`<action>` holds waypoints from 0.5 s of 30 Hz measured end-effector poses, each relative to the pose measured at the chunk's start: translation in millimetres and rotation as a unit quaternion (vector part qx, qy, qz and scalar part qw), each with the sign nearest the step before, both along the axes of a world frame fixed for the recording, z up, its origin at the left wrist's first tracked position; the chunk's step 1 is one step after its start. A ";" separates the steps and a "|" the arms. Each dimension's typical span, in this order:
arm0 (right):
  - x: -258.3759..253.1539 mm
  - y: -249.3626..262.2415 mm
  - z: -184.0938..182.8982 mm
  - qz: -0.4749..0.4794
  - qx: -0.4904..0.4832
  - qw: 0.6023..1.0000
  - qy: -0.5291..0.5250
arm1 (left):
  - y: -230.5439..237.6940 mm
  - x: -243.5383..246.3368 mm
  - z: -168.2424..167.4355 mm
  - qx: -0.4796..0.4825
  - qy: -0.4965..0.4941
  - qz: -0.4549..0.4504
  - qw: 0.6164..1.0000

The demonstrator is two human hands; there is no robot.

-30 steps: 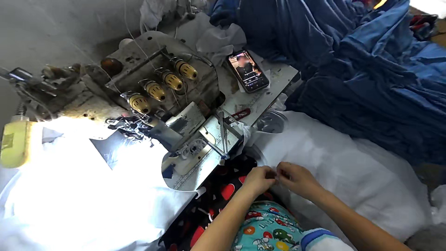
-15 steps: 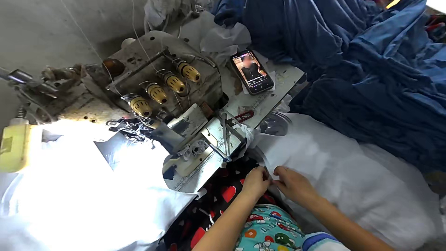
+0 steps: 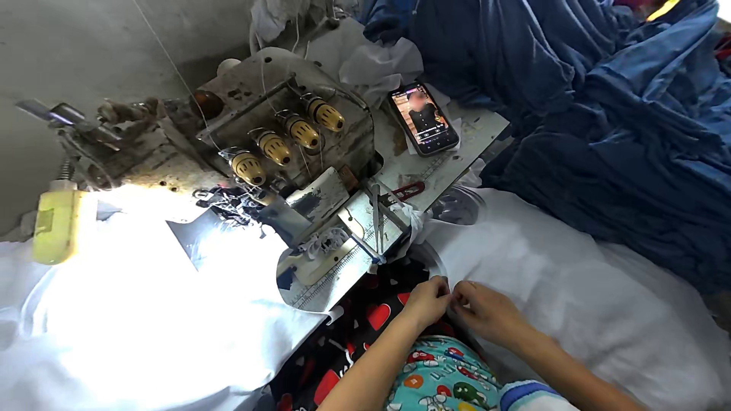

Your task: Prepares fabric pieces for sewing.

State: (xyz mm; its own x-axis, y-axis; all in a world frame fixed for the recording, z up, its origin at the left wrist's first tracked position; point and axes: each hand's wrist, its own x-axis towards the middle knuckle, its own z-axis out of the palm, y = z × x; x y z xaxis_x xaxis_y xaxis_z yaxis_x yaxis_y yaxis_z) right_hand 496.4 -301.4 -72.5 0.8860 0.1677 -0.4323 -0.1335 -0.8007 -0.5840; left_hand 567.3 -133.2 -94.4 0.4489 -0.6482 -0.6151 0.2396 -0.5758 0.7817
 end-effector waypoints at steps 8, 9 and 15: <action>2.2 11.2 0.6 -0.024 -0.042 0.999 0.021 | 2.0 -1.6 5.9 0.018 -0.002 -0.019 1.000; 3.2 12.0 0.4 -0.021 -0.048 0.998 0.026 | 1.5 -2.4 5.0 0.029 -0.008 -0.029 0.999; 6.9 -4.3 1.8 -0.037 0.033 0.996 0.074 | 0.7 -5.5 3.3 0.011 -0.040 -0.072 0.997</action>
State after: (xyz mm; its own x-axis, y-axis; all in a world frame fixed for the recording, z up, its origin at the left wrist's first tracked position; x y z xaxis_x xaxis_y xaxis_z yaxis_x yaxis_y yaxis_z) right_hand 503.2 -305.7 -70.7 0.8240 0.1376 -0.5497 -0.2788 -0.7461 -0.6047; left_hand 561.7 -132.5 -91.2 0.3996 -0.6967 -0.5958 0.0907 -0.6167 0.7819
